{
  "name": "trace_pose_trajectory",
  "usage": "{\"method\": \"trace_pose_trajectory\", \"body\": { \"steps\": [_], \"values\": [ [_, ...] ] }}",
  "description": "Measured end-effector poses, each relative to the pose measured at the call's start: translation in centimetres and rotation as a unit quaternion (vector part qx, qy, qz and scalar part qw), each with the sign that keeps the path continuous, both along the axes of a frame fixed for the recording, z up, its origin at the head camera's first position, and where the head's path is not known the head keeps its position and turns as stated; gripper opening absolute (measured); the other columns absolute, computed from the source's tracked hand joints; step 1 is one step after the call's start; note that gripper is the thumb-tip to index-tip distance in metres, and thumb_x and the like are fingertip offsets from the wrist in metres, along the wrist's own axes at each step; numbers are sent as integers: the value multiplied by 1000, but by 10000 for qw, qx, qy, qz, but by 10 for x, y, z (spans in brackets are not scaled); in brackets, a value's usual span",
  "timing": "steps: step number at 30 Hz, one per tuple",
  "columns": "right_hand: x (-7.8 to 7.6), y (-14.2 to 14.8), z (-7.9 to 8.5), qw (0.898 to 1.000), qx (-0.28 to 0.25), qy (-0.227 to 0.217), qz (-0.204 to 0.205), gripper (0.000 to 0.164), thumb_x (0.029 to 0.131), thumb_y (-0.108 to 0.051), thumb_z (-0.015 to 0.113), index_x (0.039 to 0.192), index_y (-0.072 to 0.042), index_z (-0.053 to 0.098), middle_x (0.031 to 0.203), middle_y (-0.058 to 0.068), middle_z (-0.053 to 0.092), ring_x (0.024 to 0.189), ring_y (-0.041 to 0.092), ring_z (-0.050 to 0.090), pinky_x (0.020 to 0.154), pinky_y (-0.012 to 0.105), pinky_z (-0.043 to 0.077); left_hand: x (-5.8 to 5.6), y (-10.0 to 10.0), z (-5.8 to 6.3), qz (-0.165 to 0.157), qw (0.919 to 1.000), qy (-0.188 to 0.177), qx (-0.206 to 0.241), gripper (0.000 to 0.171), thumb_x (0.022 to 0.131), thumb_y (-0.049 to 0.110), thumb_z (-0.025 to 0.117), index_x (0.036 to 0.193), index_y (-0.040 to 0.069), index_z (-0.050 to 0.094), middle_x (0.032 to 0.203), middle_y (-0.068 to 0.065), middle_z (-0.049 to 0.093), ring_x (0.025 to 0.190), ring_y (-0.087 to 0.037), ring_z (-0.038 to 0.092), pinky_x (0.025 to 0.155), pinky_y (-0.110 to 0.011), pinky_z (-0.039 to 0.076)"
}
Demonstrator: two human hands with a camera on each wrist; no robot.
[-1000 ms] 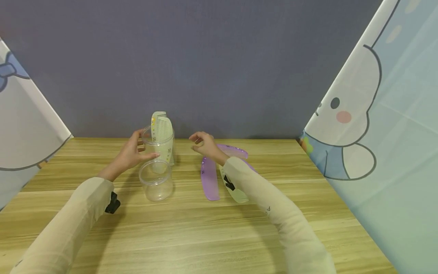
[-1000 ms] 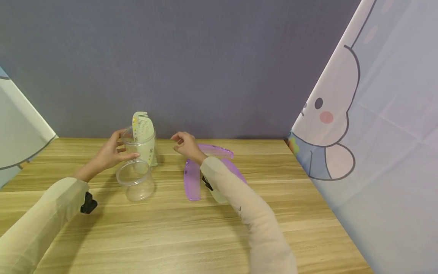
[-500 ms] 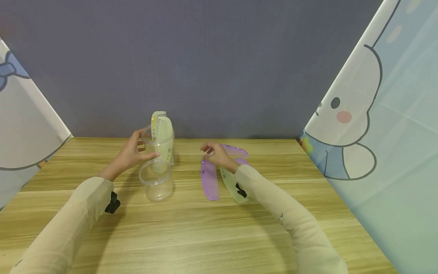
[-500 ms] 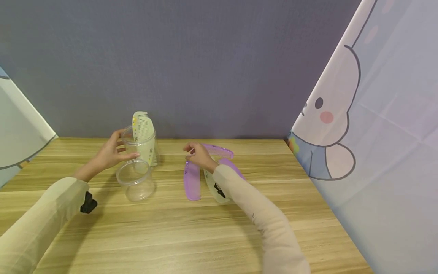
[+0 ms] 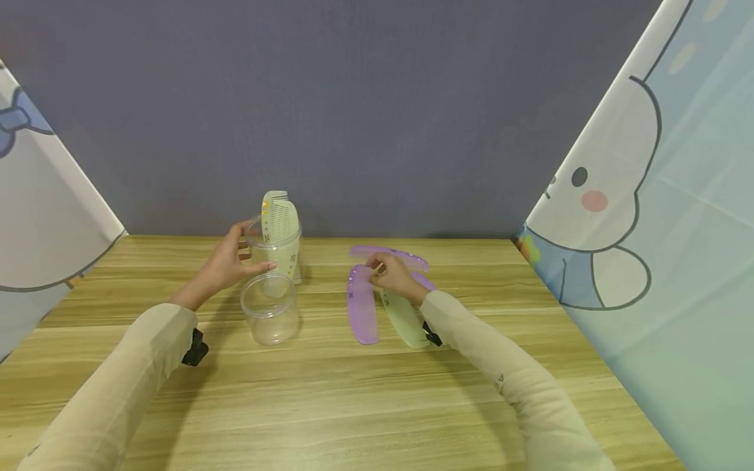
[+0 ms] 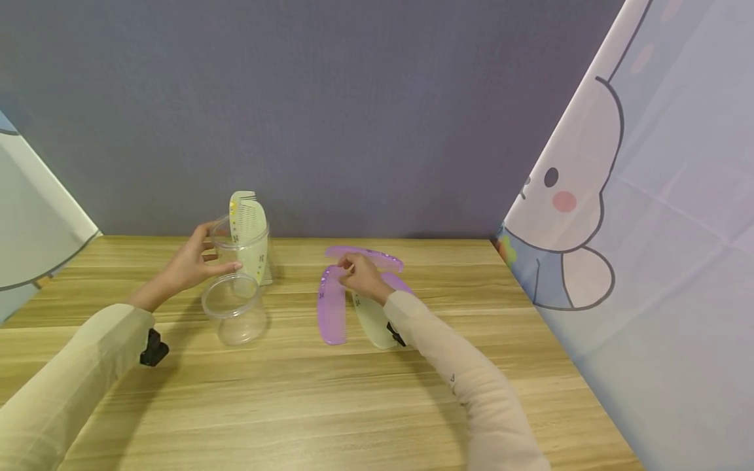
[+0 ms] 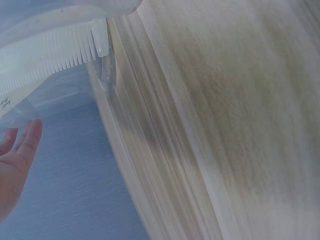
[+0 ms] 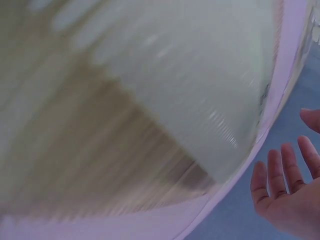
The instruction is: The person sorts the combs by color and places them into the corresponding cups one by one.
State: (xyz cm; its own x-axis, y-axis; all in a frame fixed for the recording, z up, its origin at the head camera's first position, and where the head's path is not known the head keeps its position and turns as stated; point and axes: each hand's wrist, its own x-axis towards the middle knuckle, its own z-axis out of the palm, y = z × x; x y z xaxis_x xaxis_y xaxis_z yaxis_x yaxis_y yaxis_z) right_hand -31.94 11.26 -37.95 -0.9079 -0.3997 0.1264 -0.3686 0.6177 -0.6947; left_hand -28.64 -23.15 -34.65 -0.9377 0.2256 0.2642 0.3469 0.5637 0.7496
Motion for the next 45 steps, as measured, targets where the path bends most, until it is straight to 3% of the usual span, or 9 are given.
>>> {"method": "trace_pose_trajectory", "body": {
  "steps": [10,17,34,45],
  "values": [
    [-5,23,-6,9991,422,-23,-39,34,78,-7,70,109,0,58,113,16,58,101,31,55,88,40,50,0,0,0,1,10000,28,-39,101,74,29,76,143,-1,8,137,-29,30,121,-52,36,96,-58,41],
    [-8,33,-5,9954,947,161,-44,39,78,-12,72,112,-2,58,115,17,58,100,32,56,85,41,51,-2,0,-2,-2,9999,119,5,100,73,26,78,142,-3,11,136,-30,30,118,-52,39,95,-58,43],
    [-10,40,-4,9951,967,-124,137,50,77,-18,74,116,3,52,120,21,51,108,39,53,92,44,49,-2,0,-3,18,9999,126,-29,100,72,27,78,141,-4,12,136,-30,30,118,-52,39,94,-57,43],
    [-11,39,-5,9913,1311,15,152,53,76,-26,74,116,1,53,117,19,55,100,29,53,86,40,50,-2,0,-2,13,9999,160,-19,100,73,26,78,141,-4,11,136,-31,29,118,-52,39,94,-58,43]
  ]
}}
